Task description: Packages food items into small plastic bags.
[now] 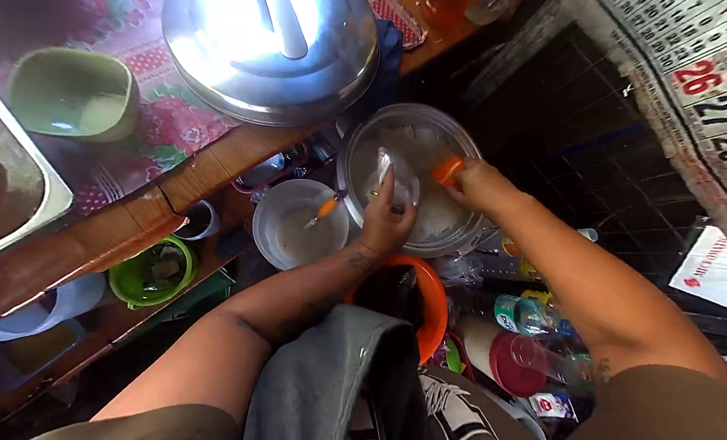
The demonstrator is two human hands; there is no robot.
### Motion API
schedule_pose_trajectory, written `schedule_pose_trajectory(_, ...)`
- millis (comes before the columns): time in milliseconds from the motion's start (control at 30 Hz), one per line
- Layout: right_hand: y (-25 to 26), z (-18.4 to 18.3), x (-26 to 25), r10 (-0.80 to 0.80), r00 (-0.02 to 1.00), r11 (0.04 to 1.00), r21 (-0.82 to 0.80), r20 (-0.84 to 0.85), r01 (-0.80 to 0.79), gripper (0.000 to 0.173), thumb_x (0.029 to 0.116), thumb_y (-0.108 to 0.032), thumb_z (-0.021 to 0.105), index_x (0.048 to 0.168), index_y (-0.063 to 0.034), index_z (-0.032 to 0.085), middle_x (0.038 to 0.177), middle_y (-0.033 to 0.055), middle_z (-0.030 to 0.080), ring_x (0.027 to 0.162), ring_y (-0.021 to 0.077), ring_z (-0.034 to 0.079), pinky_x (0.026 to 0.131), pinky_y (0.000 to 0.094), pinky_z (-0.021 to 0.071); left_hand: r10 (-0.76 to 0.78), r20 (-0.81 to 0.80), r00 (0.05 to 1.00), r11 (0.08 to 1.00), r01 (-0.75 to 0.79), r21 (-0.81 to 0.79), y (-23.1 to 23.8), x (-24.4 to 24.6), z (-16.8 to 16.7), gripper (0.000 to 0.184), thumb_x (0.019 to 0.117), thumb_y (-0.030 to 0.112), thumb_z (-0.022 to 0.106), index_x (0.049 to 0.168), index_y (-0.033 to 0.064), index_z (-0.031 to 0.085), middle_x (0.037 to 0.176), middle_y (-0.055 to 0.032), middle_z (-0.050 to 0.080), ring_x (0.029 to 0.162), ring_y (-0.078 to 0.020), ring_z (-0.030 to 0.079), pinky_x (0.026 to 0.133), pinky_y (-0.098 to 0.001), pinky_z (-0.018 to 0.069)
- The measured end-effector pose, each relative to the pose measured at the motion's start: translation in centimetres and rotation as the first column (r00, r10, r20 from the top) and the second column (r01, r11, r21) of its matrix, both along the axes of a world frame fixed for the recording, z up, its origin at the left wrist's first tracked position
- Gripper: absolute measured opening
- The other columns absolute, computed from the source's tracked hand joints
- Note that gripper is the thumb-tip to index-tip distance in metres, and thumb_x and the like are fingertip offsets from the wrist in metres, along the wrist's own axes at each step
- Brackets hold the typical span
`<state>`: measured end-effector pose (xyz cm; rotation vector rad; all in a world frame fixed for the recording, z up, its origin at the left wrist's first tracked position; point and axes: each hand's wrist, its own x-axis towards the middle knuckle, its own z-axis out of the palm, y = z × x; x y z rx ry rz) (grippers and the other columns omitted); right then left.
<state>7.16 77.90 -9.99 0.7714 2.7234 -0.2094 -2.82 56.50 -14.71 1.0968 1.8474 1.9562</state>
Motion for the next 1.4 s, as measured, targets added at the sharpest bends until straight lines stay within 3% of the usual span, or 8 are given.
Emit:
schedule_pose_trajectory(300,1.4,-2.2,1.7,-0.026,0.999,0.969,-0.246,0.029,0.032,0.029,0.0947,-0.023,0.071,0.077,0.0000,0.066,0.075,0.0184,0.065,0.076,0.0376,0.066,0.071,0.0634,0.0512,0.012,-0.020,1.000,0.992,-0.009,0.130,0.7,0.3,-1.3,0.081,0.0852,-0.004,0.066,0.155,-0.0114,0.026,0.140,-0.0306,0.052,0.083,-0.0190,0.070,0.071,-0.0335,0.0618)
schedule_pose_trajectory(500,-0.3,-2.1,2.0,-0.062,0.998,0.868,-0.495,-0.028,0.040,0.032,0.0964,-0.022,0.067,0.072,-0.0024,0.062,0.064,0.0098,0.057,0.061,0.0236,0.058,0.060,0.0490,0.0468,0.022,0.014,1.000,0.984,-0.024,0.175,1.0,0.4,-1.5,0.077,0.0860,-0.005,0.067,0.152,-0.0166,0.028,0.145,-0.0346,0.045,0.091,-0.0187,0.071,0.074,-0.0308,0.0619)
schedule_pose_trajectory(600,-5.0,-3.8,1.3,-0.158,0.978,0.713,-0.701,-0.140,0.014,0.015,0.0945,-0.013,0.066,0.093,0.0012,0.071,0.078,0.0105,0.069,0.073,0.0199,0.067,0.074,0.0466,0.0571,0.006,0.015,1.000,0.975,-0.010,0.220,1.0,0.4,-1.4,0.080,0.0850,-0.006,0.067,0.153,-0.0165,0.025,0.148,-0.0353,0.042,0.106,-0.0223,0.069,0.084,-0.0326,0.0614)
schedule_pose_trajectory(700,-7.3,-5.2,0.4,-0.236,0.950,0.618,-0.786,-0.203,-0.014,0.024,0.0860,0.001,0.069,0.110,0.0019,0.068,0.086,0.0101,0.071,0.075,0.0161,0.069,0.074,0.0405,0.0595,-0.019,0.065,0.998,0.971,0.003,0.237,0.7,0.0,-1.3,0.083,0.0857,-0.007,0.066,0.155,-0.0150,0.020,0.144,-0.0320,0.046,0.095,-0.0190,0.070,0.080,-0.0330,0.0621)
schedule_pose_trajectory(933,-1.2,0.1,0.0,-0.106,0.981,0.931,-0.363,-0.164,0.040,0.039,0.0981,-0.033,0.069,0.084,0.0033,0.067,0.074,0.0195,0.063,0.072,0.0358,0.063,0.069,0.0606,0.0501,-0.001,0.068,0.998,0.966,-0.017,0.257,0.7,-1.8,1.2,0.089,0.0863,-0.007,0.064,0.156,-0.0147,0.009,0.143,-0.0312,0.045,0.093,-0.0175,0.069,0.079,-0.0329,0.0619)
schedule_pose_trajectory(1100,-1.0,1.2,-1.5,-0.113,0.994,0.994,0.008,0.007,0.113,0.026,0.0952,-0.019,0.071,0.106,0.0049,0.072,0.136,0.0356,0.052,0.128,0.0556,0.050,0.093,0.0703,0.0496,0.053,-0.199,0.979,0.995,-0.034,0.096,0.1,-2.0,0.3,0.076,0.0890,-0.003,0.066,0.151,-0.0192,0.025,0.132,-0.0339,0.056,0.074,-0.0156,0.069,0.068,-0.0299,0.0603)
schedule_pose_trajectory(1300,-2.0,-1.0,-0.8,0.057,0.996,0.990,-0.135,0.072,-0.047,0.027,0.0975,-0.024,0.068,0.086,0.0008,0.072,0.091,0.0250,0.070,0.095,0.0461,0.068,0.085,0.0672,0.0510,0.081,-0.267,0.960,0.996,-0.072,0.046,0.5,-2.0,-0.7,0.077,0.0868,-0.004,0.066,0.152,-0.0183,0.026,0.106,-0.0249,0.067,0.070,-0.0161,0.069,0.067,-0.0311,0.0612)
schedule_pose_trajectory(1400,-2.4,-1.7,-0.7,0.057,0.996,0.967,-0.254,0.068,-0.038,0.029,0.0977,-0.027,0.069,0.083,-0.0021,0.072,0.083,0.0188,0.069,0.087,0.0401,0.068,0.080,0.0645,0.0512,0.102,-0.245,0.964,0.994,-0.086,0.072,0.7,-1.9,-0.8,0.076,0.0868,-0.004,0.066,0.150,-0.0198,0.027,0.118,-0.0301,0.063,0.071,-0.0157,0.068,0.067,-0.0297,0.0605)
